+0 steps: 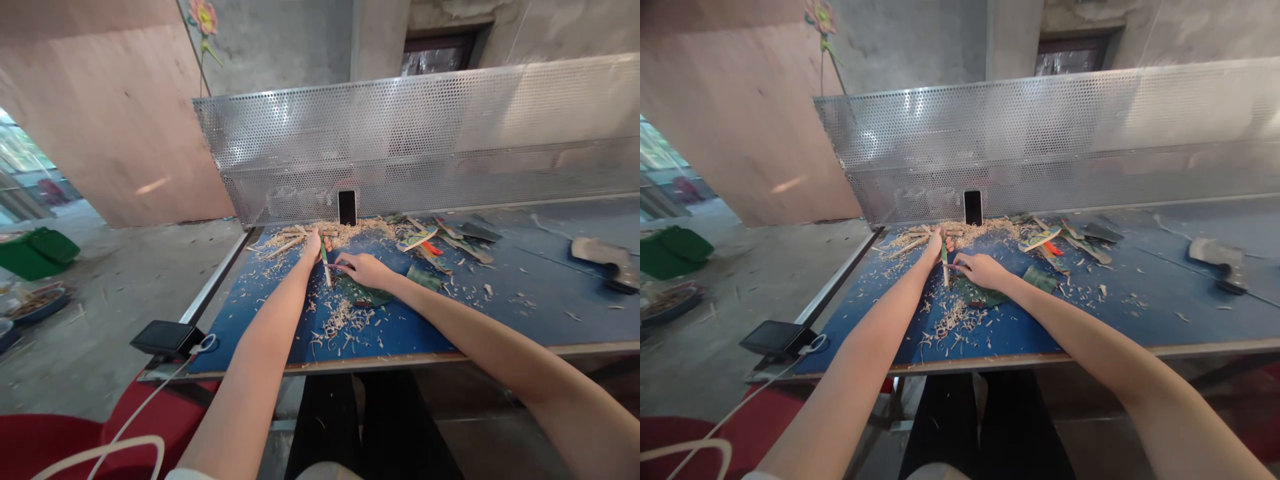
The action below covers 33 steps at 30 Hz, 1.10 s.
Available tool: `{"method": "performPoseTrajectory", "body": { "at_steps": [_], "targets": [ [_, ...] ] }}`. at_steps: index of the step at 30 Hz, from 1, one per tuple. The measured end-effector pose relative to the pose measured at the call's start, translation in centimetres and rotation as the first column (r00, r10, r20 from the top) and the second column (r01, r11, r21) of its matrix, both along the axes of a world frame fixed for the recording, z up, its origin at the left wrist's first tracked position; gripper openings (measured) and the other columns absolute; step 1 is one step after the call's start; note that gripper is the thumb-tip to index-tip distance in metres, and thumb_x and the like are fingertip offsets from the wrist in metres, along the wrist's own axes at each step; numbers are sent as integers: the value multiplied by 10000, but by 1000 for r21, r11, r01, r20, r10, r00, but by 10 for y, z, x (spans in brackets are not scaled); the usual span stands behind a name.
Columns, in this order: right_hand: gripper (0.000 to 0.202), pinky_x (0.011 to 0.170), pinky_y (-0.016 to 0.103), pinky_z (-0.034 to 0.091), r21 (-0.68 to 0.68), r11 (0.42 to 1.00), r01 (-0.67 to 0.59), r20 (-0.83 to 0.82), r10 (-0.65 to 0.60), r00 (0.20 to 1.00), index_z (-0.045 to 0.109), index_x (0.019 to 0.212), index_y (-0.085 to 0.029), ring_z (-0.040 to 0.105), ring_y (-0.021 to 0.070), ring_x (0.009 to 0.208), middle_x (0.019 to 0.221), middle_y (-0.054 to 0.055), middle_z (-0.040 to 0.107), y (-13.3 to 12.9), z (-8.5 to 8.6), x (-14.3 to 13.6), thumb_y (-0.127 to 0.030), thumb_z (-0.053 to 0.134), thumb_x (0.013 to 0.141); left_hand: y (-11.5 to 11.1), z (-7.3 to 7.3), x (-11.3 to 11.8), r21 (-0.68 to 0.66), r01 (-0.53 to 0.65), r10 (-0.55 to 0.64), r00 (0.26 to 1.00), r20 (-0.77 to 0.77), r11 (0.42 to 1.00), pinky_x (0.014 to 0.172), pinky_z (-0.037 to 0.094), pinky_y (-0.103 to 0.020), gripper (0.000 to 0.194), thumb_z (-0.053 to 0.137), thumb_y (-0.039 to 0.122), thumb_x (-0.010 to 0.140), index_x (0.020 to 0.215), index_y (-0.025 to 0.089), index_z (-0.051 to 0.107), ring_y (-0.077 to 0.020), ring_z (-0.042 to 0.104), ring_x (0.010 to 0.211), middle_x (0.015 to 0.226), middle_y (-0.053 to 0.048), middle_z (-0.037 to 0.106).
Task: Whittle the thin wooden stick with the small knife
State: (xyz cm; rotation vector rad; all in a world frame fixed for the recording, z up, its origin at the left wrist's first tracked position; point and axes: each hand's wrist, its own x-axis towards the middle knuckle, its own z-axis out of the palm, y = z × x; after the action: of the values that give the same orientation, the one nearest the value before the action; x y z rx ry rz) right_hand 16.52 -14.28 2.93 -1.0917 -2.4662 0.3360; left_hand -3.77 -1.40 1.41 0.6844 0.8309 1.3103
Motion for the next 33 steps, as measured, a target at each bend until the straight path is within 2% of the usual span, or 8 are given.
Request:
{"method": "performPoseTrajectory", "body": {
  "at_steps": [5, 9, 13, 18, 22, 26, 30, 33],
  "targets": [
    [333, 788, 352, 440, 19, 1000, 19, -21, -19, 1000, 774, 1422, -287, 751, 275, 847, 1018, 86, 877, 2, -2, -1, -370, 541, 1198, -6, 3, 0, 7, -24, 24, 998, -53, 1000, 526, 498, -273, 435, 662, 612, 1162, 940, 269, 514, -130, 426, 405, 554, 64, 500],
    [340, 780, 349, 428, 33, 999, 11, -1, -11, 1000, 766, 1433, -292, 740, 269, 839, 1023, 84, 872, 3, -4, 0, -339, 527, 1196, -7, 3, 3, 18, -11, 13, 997, -77, 1000, 549, 539, -281, 427, 718, 558, 1153, 915, 263, 519, -126, 448, 408, 567, 61, 510],
    [338, 778, 344, 417, 18, 1000, -9, -1, 9, 1000, 778, 1417, -271, 715, 261, 819, 1005, 89, 866, 4, -6, 0, -357, 539, 1194, -4, 1, 4, 4, -37, 37, 996, -84, 999, 490, 462, -263, 448, 831, 553, 1093, 950, 272, 513, -123, 439, 398, 561, 95, 474],
    [273, 749, 330, 408, -15, 1000, 6, -14, -6, 1000, 819, 1310, -258, 697, 247, 778, 964, 78, 856, 6, -8, -2, -333, 595, 1173, -1, -2, 2, 26, -8, 11, 994, -105, 1000, 440, 326, -250, 527, 890, 550, 1059, 938, 284, 451, -103, 397, 384, 550, 123, 428],
    [198, 769, 326, 423, -6, 1000, -11, -63, 10, 998, 837, 1184, -269, 705, 232, 793, 958, 59, 857, 5, -9, -3, -335, 653, 1150, -1, -2, 3, 44, 28, -23, 993, -116, 999, 438, 270, -251, 545, 940, 453, 1027, 900, 281, 439, -93, 370, 391, 538, 129, 396],
    [221, 763, 326, 431, -67, 998, -14, -157, 3, 988, 834, 1078, -258, 677, 210, 770, 909, 43, 836, 5, -10, -5, -409, 684, 1140, 0, -3, 4, 64, 51, -43, 991, -128, 997, 437, 234, -247, 528, 943, 341, 1009, 874, 277, 437, -90, 369, 395, 526, 127, 370],
    [254, 714, 322, 381, -144, 989, -31, -226, -2, 974, 814, 1024, -241, 549, 177, 685, 741, -12, 710, 10, -13, -6, -448, 700, 1116, 3, -6, 5, 58, 29, -21, 990, -141, 998, 435, 212, -251, 471, 871, 261, 1033, 881, 278, 426, -85, 355, 386, 514, 128, 359],
    [288, 669, 323, 318, -200, 978, -54, -253, 2, 967, 801, 1007, -234, 417, 156, 633, 648, -59, 567, 16, -16, -8, -490, 708, 1101, 5, -8, 5, 46, 7, -2, 993, -115, 999, 448, 229, -251, 495, 900, 287, 1003, 908, 285, 413, -78, 336, 374, 524, 141, 362]
  ]
}}
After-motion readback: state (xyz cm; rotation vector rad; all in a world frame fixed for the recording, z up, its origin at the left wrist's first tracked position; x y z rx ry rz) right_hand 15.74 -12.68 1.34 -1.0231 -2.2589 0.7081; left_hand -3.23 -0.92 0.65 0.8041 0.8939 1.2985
